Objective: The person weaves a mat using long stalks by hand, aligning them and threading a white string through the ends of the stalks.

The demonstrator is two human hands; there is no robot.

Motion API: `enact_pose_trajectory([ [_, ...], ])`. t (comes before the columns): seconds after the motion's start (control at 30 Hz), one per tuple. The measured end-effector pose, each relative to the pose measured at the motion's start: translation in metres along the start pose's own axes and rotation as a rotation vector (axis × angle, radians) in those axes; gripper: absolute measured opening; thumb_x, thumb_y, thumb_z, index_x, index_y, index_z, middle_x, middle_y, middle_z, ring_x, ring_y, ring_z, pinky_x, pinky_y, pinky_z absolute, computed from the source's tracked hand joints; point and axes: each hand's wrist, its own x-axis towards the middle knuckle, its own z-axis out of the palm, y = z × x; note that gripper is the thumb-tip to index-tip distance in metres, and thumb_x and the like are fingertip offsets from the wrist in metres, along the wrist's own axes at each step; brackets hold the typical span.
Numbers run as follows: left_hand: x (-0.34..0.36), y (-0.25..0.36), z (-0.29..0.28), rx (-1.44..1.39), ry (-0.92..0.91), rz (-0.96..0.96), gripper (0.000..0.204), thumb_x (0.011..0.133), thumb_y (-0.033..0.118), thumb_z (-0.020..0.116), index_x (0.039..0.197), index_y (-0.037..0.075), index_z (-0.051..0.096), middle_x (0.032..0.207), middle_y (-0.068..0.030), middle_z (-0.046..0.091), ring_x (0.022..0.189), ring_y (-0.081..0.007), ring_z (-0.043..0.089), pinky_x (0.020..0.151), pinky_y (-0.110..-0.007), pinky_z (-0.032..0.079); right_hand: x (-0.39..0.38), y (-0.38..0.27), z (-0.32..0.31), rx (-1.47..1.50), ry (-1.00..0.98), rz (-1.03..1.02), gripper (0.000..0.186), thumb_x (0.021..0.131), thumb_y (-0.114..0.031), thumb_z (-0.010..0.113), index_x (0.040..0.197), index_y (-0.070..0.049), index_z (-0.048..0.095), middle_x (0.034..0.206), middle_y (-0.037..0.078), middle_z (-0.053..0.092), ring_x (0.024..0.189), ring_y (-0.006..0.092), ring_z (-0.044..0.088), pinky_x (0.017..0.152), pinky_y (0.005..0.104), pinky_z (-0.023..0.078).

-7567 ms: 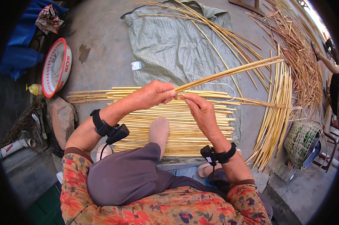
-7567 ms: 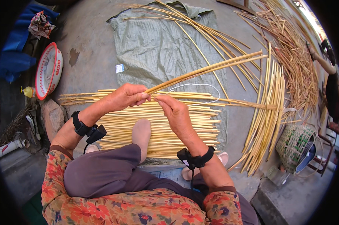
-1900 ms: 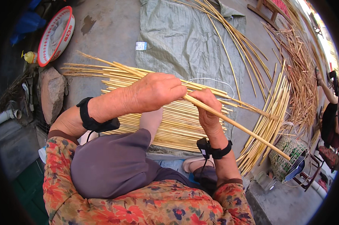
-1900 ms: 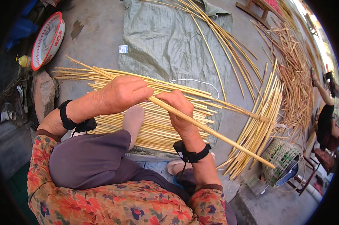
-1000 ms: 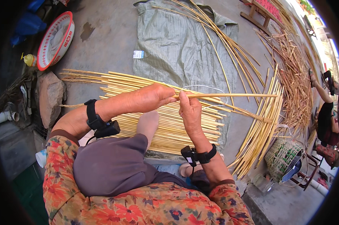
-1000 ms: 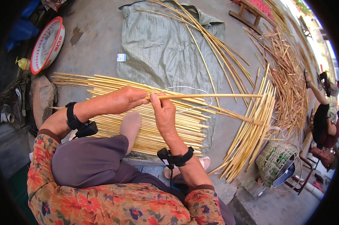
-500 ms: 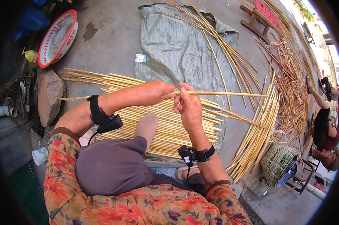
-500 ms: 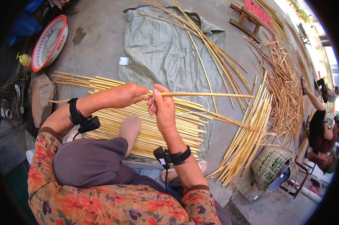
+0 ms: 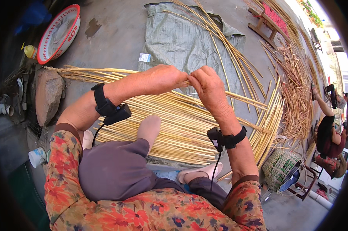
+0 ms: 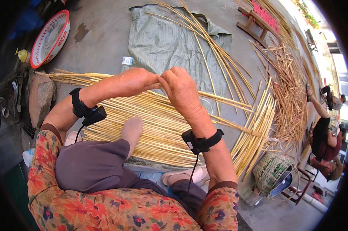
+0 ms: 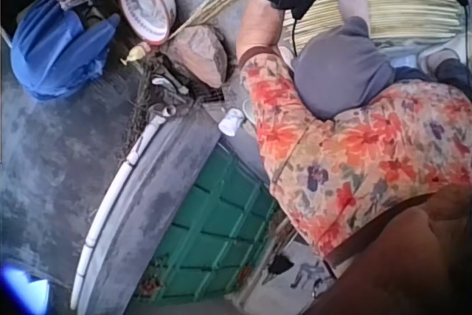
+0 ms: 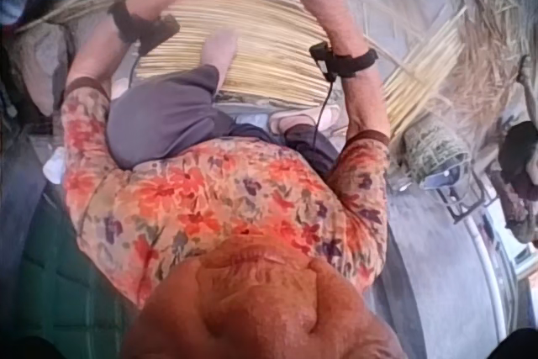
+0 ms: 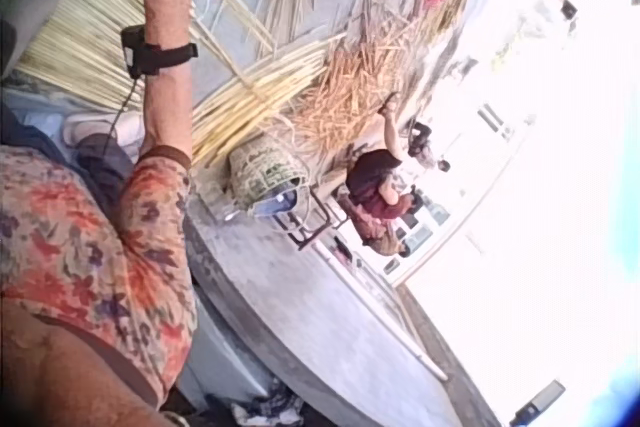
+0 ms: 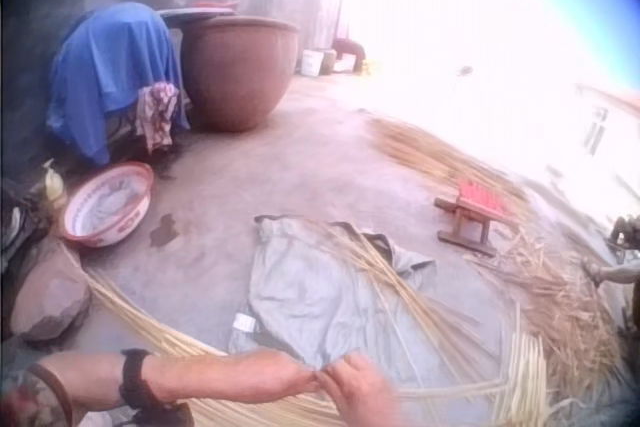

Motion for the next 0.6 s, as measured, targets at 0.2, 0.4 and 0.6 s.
enact_pose_trajectory([
  [0.2, 0.014, -0.002, -0.018, 0.089, -0.057, 0.013, 0.025, 0.085, 0.026, 0.052, 0.080, 0.001, 0.054, 0.066, -0.0185, 0.056, 0.062, -0.0364, 0.055, 0.054, -0.043, 0.042, 0.030, 0.010, 0.001, 0.182, 0.263, 0.043, 0.011, 0.078, -0.007, 0.059, 0.071, -0.001, 0.051, 0.069, 0.009, 0.051, 0.064, 0.0254, 0.051, 0.057, 0.0348, 0.042],
  [0.4, 0.001, -0.021, 0.010, 0.087, -0.091, 0.011, 0.025, 0.084, 0.024, 0.052, 0.075, 0.001, 0.051, 0.065, -0.0190, 0.055, 0.064, -0.0373, 0.055, 0.056, -0.044, 0.041, 0.036, 0.007, -0.023, 1.275, 0.363, 0.472, 0.018, 0.091, -0.017, 0.046, 0.083, -0.002, 0.052, 0.071, 0.006, 0.055, 0.053, 0.0156, 0.051, 0.057, 0.0314, 0.049],
  [0.6, -0.002, -0.025, 0.024, 0.044, -0.097, -0.019, 0.024, 0.085, 0.023, 0.051, 0.075, 0.001, 0.047, 0.064, -0.0180, 0.052, 0.063, -0.0368, 0.052, 0.055, -0.043, 0.039, 0.018, 0.054, -0.123, 1.201, 0.531, 0.428, 0.018, 0.090, -0.019, 0.049, 0.088, -0.001, 0.053, 0.063, -0.002, 0.040, 0.049, 0.0047, 0.031, 0.044, 0.0188, 0.028],
])
